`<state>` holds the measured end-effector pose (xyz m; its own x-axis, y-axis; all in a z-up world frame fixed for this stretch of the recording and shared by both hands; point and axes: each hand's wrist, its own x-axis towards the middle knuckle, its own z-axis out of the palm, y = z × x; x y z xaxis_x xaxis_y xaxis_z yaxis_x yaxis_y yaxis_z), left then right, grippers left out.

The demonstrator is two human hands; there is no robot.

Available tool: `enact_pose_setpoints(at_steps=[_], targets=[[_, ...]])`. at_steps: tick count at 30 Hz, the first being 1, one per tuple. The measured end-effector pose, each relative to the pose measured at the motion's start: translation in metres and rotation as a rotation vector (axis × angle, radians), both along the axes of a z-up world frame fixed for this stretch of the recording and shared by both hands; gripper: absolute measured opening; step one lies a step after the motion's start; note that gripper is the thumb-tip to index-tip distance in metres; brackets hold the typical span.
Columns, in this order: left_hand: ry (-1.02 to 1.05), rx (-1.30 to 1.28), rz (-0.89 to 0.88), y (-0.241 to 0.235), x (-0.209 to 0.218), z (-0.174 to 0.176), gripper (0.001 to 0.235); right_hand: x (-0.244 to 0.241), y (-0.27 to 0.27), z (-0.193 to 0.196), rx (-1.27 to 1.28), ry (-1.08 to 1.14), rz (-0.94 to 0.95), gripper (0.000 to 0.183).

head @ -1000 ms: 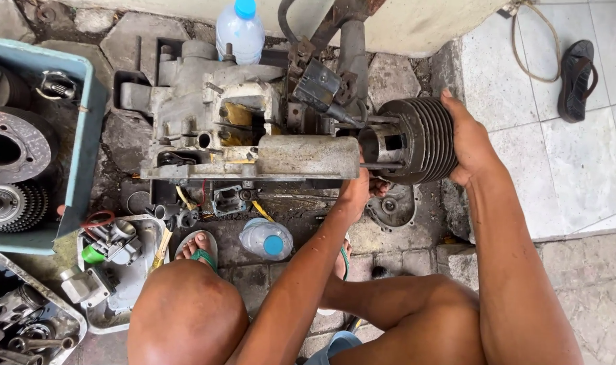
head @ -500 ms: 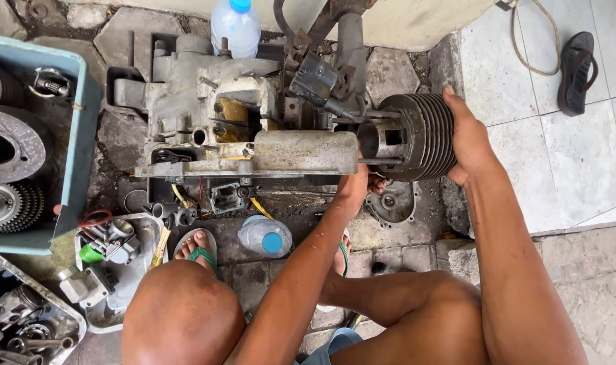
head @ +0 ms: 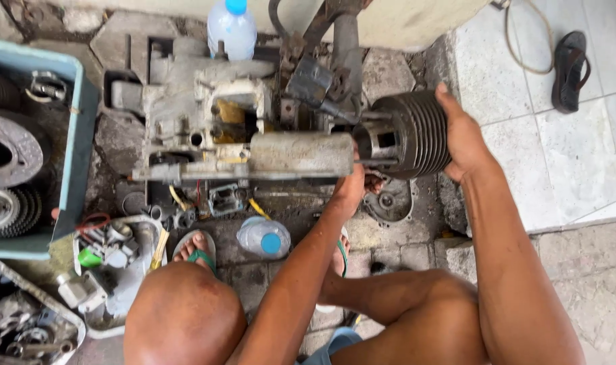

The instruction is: Disassembling and cleaning a motorcycle engine, including scrubbing the exterior and removing the cylinder to inspect the piston.

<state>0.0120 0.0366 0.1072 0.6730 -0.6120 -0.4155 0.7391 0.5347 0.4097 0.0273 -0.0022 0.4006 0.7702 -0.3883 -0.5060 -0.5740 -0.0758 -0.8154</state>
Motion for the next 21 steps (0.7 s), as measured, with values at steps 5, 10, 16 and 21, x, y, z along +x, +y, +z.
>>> enact_pose_setpoints(at_steps=[5, 10, 16, 21], targets=[[-0.01, 0.007, 0.04, -0.002, -0.008, -0.003, 0.081, 0.005, -0.021, -0.005, -0.004, 0.043, 0.064, 0.064], [0.015, 0.091, 0.022, 0.012, -0.01, 0.033, 0.092, 0.006, -0.016, -0.008, 0.049, 0.002, 0.016, 0.061], [-0.174, -0.08, -0.036, 0.014, -0.012, -0.005, 0.08, 0.011, -0.024, -0.017, 0.007, 0.069, 0.048, 0.067], [-0.213, -0.158, -0.13, 0.018, -0.023, -0.008, 0.079, 0.011, -0.037, -0.03, 0.029, 0.028, -0.002, 0.069]])
